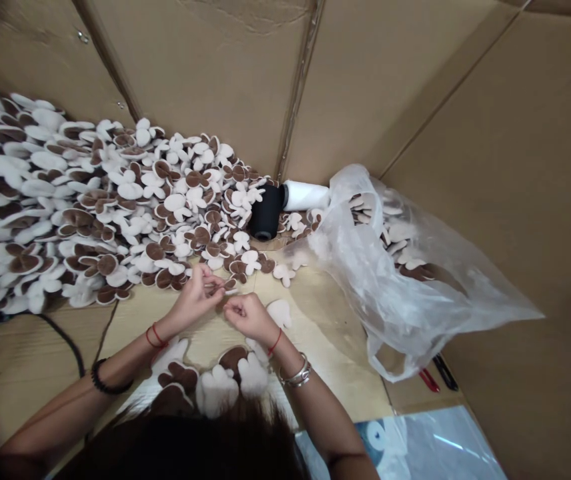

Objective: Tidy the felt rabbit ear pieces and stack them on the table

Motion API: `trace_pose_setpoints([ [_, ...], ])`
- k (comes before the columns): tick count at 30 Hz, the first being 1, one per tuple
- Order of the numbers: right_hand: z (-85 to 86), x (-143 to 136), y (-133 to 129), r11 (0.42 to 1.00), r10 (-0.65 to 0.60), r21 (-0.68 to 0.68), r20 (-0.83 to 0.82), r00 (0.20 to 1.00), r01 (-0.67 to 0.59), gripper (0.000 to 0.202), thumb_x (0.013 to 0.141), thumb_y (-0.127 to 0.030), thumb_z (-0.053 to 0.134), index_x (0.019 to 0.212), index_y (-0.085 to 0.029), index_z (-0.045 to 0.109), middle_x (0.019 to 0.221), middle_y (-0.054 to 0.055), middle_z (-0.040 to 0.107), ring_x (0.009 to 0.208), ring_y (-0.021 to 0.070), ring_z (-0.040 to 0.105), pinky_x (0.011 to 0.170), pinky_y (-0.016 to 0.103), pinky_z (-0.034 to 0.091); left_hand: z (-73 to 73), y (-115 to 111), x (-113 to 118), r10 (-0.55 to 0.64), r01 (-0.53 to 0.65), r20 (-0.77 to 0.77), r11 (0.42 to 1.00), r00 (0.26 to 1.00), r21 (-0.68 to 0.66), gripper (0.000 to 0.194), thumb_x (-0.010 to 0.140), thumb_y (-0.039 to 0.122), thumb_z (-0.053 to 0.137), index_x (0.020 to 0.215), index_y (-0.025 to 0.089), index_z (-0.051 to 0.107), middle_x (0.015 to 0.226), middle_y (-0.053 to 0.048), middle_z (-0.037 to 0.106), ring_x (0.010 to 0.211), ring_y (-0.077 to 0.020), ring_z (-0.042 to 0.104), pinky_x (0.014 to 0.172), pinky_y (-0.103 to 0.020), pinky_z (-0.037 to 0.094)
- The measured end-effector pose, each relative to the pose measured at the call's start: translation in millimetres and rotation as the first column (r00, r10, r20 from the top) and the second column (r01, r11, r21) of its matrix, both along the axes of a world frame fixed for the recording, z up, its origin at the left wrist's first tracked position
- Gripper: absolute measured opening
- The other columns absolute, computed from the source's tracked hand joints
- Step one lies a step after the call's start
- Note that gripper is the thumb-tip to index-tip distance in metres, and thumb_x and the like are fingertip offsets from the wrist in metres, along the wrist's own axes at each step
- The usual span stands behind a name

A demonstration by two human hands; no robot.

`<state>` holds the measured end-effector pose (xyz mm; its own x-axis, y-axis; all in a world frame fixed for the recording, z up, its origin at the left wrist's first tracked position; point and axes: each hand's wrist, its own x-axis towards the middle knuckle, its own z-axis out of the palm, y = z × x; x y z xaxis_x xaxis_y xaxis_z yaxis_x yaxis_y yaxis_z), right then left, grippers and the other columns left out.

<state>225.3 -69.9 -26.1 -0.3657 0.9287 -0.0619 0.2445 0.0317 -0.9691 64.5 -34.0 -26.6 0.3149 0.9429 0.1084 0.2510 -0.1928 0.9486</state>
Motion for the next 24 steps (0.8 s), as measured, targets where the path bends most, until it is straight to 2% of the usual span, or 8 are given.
trace_pose_setpoints([
  [4, -11.0, 4, 11, 0.973, -0.097, -0.225, -0.216, 0.972, 0.047, 0.02, 0.069, -0.024, 0.048, 0.052, -0.016, 0.053, 0.041, -0.006, 0.036, 0.042, 0.0066, 0.026, 0.043, 0.02, 0.018, 7.8, 7, -11, -0.14, 0.207, 0.262, 0.946, 0.955, -0.249, 0.04, 0.075, 0.021, 0.06, 0.087, 0.025, 0.022, 0.077, 0.003, 0.063, 0.065, -0.0112, 0.06, 0.059, -0.021, 0.043],
  [7, -5.5, 9, 12, 0.963, -0.188, -0.235, -0.252, 0.949, 0.128, 0.019, 0.068, -0.023, 0.048, 0.051, -0.016, 0.052, 0.042, -0.007, 0.037, 0.042, 0.0063, 0.027, 0.043, 0.02, 0.019, 11.8, -3, -10, -0.417, 0.44, 0.145, 0.868, 0.897, -0.228, 0.035, 0.074, 0.017, 0.059, 0.088, 0.023, 0.029, 0.076, 0.001, 0.063, 0.065, -0.0133, 0.06, 0.056, -0.022, 0.042],
  [9, 0.8, 8, 6, 0.982, -0.125, -0.166, -0.217, 0.968, 0.089, 0.016, 0.067, -0.019, 0.049, 0.052, -0.015, 0.054, 0.046, -0.005, 0.044, 0.046, 0.0066, 0.032, 0.045, 0.02, 0.022, 10.0, -10, -4, -0.422, 0.415, -0.057, 0.904, 0.905, -0.104, 0.029, 0.072, 0.014, 0.057, 0.088, 0.022, 0.034, 0.072, 0.001, 0.059, 0.064, -0.014, 0.057, 0.055, -0.023, 0.04],
  [11, 4.5, 7, 1, 0.99, 0.01, -0.137, -0.154, 0.988, -0.031, 0.016, 0.066, -0.016, 0.05, 0.052, -0.015, 0.056, 0.047, -0.005, 0.045, 0.047, 0.0067, 0.033, 0.046, 0.02, 0.022, 6.6, -12, 1, -0.264, 0.271, -0.159, 0.962, 0.951, 0.021, 0.027, 0.072, 0.013, 0.054, 0.088, 0.022, 0.034, 0.072, 0.002, 0.056, 0.063, -0.0137, 0.055, 0.057, -0.024, 0.04],
  [14, 2.2, 8, 2, 0.965, 0.159, -0.192, -0.102, 0.982, -0.177, 0.018, 0.067, -0.016, 0.049, 0.05, -0.015, 0.056, 0.044, -0.006, 0.04, 0.046, 0.0065, 0.03, 0.044, 0.02, 0.02, 4.5, -4, -2, -0.072, 0.071, -0.025, 0.997, 0.997, -0.022, 0.032, 0.074, 0.017, 0.056, 0.087, 0.023, 0.028, 0.078, 0.002, 0.059, 0.067, -0.0128, 0.057, 0.062, -0.024, 0.042],
  [18, -2.1, 20, 11, 0.929, 0.108, -0.33, -0.2, 0.974, -0.171, 0.022, 0.07, -0.021, 0.049, 0.049, -0.016, 0.051, 0.041, -0.008, 0.033, 0.042, 0.0059, 0.023, 0.041, 0.021, 0.015, 10.5, 1, -12, -0.304, 0.372, 0.249, 0.877, 0.919, -0.303, 0.04, 0.074, 0.023, 0.062, 0.088, 0.024, 0.025, 0.083, 0.0, 0.065, 0.068, -0.0118, 0.06, 0.058, -0.021, 0.041],
  [20, 1.3, 23, 11, 0.933, 0.044, -0.336, -0.24, 0.97, -0.125, 0.022, 0.07, -0.022, 0.048, 0.048, -0.016, 0.05, 0.041, -0.008, 0.032, 0.042, 0.0058, 0.022, 0.042, 0.021, 0.015, 12.8, -5, -10, -0.445, 0.483, 0.192, 0.827, 0.875, -0.286, 0.036, 0.073, 0.02, 0.062, 0.088, 0.023, 0.029, 0.079, 0.0, 0.064, 0.066, -0.0122, 0.059, 0.056, -0.021, 0.041],
  [24, 11.1, 16, 3, 0.958, 0.033, -0.272, -0.221, 0.975, -0.094, 0.018, 0.068, -0.018, 0.047, 0.05, -0.015, 0.052, 0.045, -0.007, 0.037, 0.045, 0.006, 0.026, 0.043, 0.021, 0.018, 9.7, -13, 0, -0.289, 0.283, -0.075, 0.956, 0.954, -0.079, 0.023, 0.073, 0.016, 0.055, 0.083, 0.022, 0.035, 0.066, 0.004, 0.055, 0.06, -0.0124, 0.054, 0.055, -0.023, 0.041],
])
